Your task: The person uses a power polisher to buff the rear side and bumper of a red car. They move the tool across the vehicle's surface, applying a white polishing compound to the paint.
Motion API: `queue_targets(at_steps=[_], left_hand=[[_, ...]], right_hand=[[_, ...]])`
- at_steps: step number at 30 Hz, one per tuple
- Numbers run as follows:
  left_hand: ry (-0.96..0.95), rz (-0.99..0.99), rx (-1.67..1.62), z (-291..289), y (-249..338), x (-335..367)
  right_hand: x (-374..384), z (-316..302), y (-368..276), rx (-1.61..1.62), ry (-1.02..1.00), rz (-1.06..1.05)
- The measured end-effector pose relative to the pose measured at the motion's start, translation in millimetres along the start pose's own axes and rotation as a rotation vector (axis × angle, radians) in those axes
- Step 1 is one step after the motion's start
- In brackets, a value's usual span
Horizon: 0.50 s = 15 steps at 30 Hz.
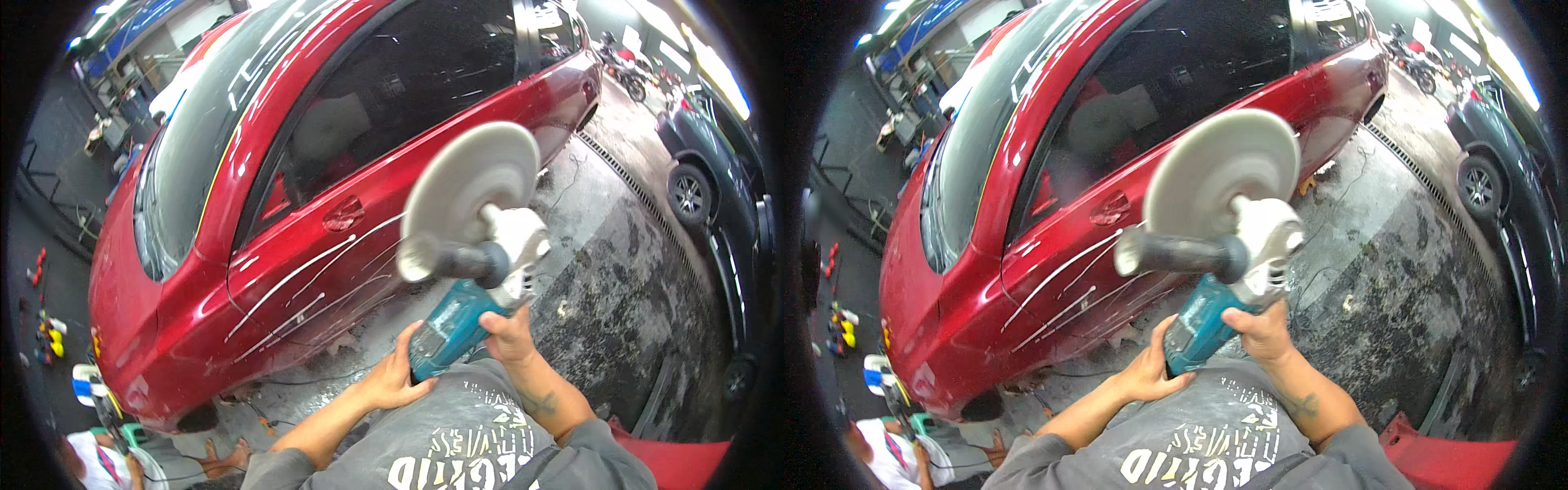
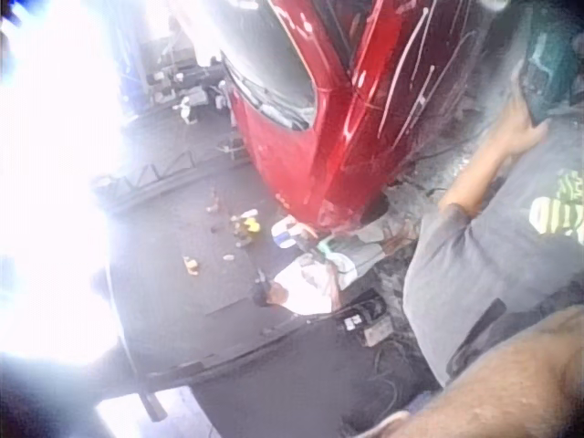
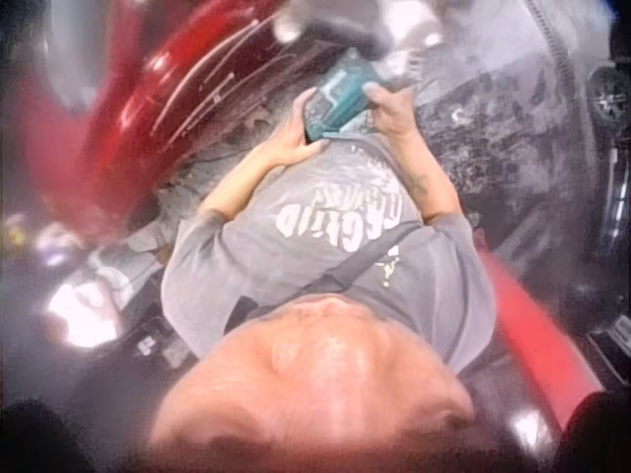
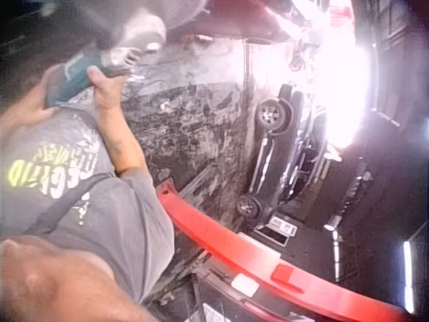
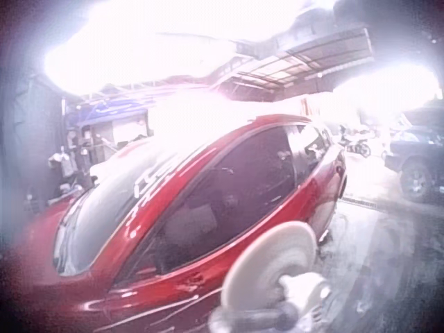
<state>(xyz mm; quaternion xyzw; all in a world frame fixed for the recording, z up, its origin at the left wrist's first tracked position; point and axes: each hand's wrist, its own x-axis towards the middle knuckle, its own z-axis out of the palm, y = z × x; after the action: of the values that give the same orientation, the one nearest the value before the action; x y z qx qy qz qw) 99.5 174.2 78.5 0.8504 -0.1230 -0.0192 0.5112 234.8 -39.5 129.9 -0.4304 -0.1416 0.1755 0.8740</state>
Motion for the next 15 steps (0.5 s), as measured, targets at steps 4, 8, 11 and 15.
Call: queue_targets(at_steps=[4, 8, 11, 15], left_hand=[[-0.077, -0.039, -0.028, 2.4, 40.5, 10.6], [0.139, 0.025, 0.045, 12.8, 56.7, -5.8], [0.274, -0.214, -0.162, 29.7, 22.3, -44.1], [0.334, -0.648, 0.103, 71.2, -24.3, -101.0]], right_hand=[[-22.9, -4.7, -28.7, -0.015, 0.047, -0.165], [-45.5, -71.6, -76.8, -0.153, 0.134, -0.332], [-72.4, -123.8, -147.9, -0.252, 0.21, -0.463], [-109.7, -170.7, -233.2, -0.455, 0.458, -0.873]])
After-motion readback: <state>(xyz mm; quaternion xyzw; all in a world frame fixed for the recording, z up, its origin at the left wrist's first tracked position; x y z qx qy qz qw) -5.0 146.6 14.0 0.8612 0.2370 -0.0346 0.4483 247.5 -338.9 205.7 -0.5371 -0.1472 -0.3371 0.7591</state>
